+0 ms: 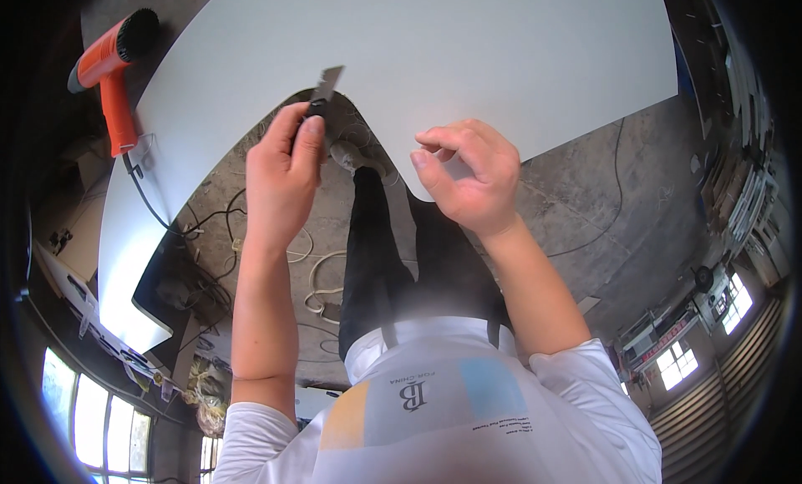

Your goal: The person cleans a large white curved panel using a cloth, trims the edges with a knife, and applies heat to the surface using a heat gun.

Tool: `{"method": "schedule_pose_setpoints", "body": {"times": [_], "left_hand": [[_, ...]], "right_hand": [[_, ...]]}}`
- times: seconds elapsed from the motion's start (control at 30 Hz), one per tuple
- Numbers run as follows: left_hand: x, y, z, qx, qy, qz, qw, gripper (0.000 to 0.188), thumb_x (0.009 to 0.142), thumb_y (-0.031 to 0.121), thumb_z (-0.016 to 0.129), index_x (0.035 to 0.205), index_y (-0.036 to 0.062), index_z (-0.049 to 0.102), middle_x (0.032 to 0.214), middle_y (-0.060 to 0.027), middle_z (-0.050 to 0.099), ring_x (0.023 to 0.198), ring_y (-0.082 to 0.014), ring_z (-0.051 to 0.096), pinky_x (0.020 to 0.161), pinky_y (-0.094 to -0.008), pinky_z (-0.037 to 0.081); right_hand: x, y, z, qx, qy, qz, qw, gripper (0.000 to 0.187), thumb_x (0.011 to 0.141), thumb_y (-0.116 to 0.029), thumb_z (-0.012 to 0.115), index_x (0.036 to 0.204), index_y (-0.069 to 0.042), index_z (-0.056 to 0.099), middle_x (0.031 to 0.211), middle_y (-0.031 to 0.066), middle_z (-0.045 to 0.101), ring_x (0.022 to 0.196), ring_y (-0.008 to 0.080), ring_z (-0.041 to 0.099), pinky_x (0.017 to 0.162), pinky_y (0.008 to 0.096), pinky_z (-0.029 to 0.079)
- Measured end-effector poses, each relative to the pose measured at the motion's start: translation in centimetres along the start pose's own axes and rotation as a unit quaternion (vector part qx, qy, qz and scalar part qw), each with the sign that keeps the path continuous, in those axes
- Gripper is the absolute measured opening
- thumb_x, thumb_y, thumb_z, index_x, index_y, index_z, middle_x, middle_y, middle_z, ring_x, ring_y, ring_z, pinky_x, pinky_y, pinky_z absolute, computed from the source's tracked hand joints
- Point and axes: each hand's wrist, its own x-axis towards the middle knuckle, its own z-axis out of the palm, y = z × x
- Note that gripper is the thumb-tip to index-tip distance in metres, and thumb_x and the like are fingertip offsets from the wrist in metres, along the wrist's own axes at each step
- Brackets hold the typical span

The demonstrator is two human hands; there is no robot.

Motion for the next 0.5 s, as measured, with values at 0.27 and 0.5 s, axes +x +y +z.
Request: {"method": "schedule_pose_setpoints", "body": {"times": [0.27, 0.5], "left_hand": [[-0.1, 0.0, 0.0, 0.044, -0.011, 0.014, 0.999, 0.023, 0.107, 0.021, 0.062, 0.118, 0.0016, 0.066, 0.069, 0.0003, 0.056, 0.062, -0.0065, 0.048, 0.058, -0.0247, 0.041], [-0.1, -0.3, -0.2, 0.079, -0.048, 0.055, 0.994, 0.021, 0.106, 0.02, 0.062, 0.117, 0.0026, 0.067, 0.068, -0.0002, 0.056, 0.06, -0.0067, 0.047, 0.057, -0.0256, 0.041]], "right_hand": [[0.0, -0.1, 0.0, -0.003, 0.0, 0.001, 1.0, 0.012, 0.084, -0.008, 0.08, 0.094, -0.003, 0.074, 0.081, 0.0073, 0.072, 0.067, 0.0162, 0.064, 0.06, 0.0277, 0.052], [0.0, -0.2, 0.0, -0.004, 0.003, 0.006, 1.0, 0.012, 0.085, -0.007, 0.08, 0.095, -0.003, 0.075, 0.08, 0.007, 0.072, 0.067, 0.0161, 0.064, 0.06, 0.0275, 0.051]]}}
